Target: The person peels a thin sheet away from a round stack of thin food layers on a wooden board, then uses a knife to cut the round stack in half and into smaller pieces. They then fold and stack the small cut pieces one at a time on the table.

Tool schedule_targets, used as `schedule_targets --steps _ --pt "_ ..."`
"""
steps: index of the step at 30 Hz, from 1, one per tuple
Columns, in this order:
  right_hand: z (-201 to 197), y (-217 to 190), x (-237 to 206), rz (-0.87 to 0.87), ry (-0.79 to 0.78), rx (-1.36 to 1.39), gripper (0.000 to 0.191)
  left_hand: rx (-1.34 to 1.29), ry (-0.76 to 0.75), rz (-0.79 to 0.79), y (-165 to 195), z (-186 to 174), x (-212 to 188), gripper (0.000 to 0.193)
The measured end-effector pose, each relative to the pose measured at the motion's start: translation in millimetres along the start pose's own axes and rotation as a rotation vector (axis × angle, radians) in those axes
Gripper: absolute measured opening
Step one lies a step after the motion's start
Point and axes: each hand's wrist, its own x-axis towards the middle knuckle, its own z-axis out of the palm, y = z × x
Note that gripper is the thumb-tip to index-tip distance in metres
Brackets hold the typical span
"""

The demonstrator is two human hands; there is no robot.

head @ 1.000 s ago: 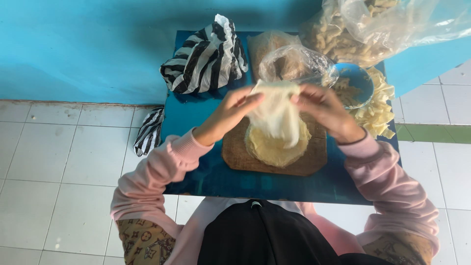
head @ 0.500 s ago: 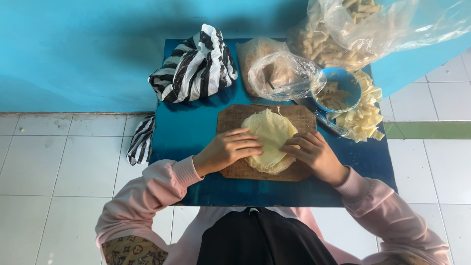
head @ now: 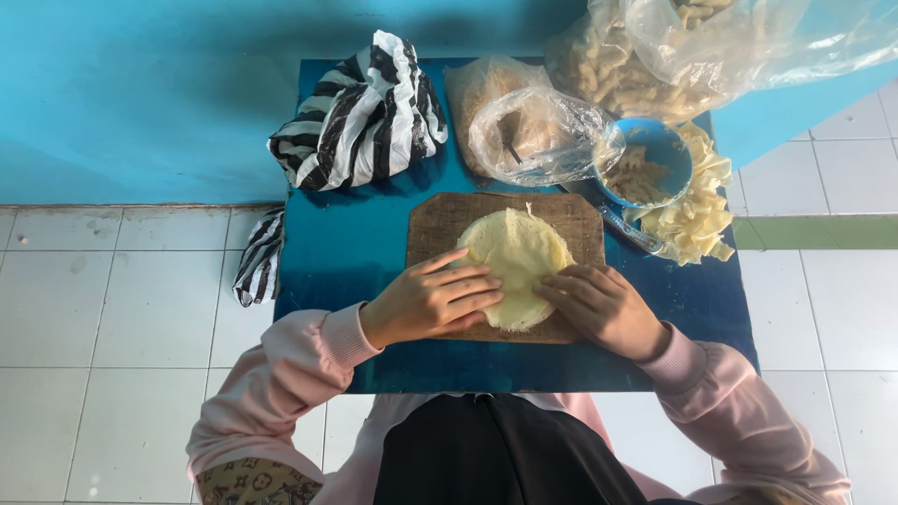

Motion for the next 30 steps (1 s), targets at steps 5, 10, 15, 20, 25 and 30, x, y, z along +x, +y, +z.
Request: schedule_targets --steps 5,10,15,20,25,30 --pt "2.2 -0.8 -6.3 -0.039 0.085 0.044 0.037 -0.037 -0.032 0.033 0.3 -6.6 -2.6 0.054" --pt "3.3 14.7 -12.7 0.09 0.23 0.337 0.039 -0.037 -0.001 0.07 -3.9 -11.0 -3.6 0.052" --pt "-4.2 38.0 -21.4 0.616 0.236 -0.23 0.02 -0.084 0.046 0.039 -5.8 -9.5 -1.3 0.056" --pt "7.3 40.1 -22.5 0.645 0.096 -0.375 0.026 -0.221 0.105 -0.085 -13.8 -8.1 -5.4 0.057" --pt "16.9 36.5 -22.3 0.666 0.016 -0.497 0.028 -0.335 0.236 -0.312 -14.5 -4.3 -5.8 0.063" --pt "20.4 27.5 -26.1 0.664 -0.053 -0.772 0.026 -0.376 0.152 -0.45 -16.8 -5.0 -3.1 0.101"
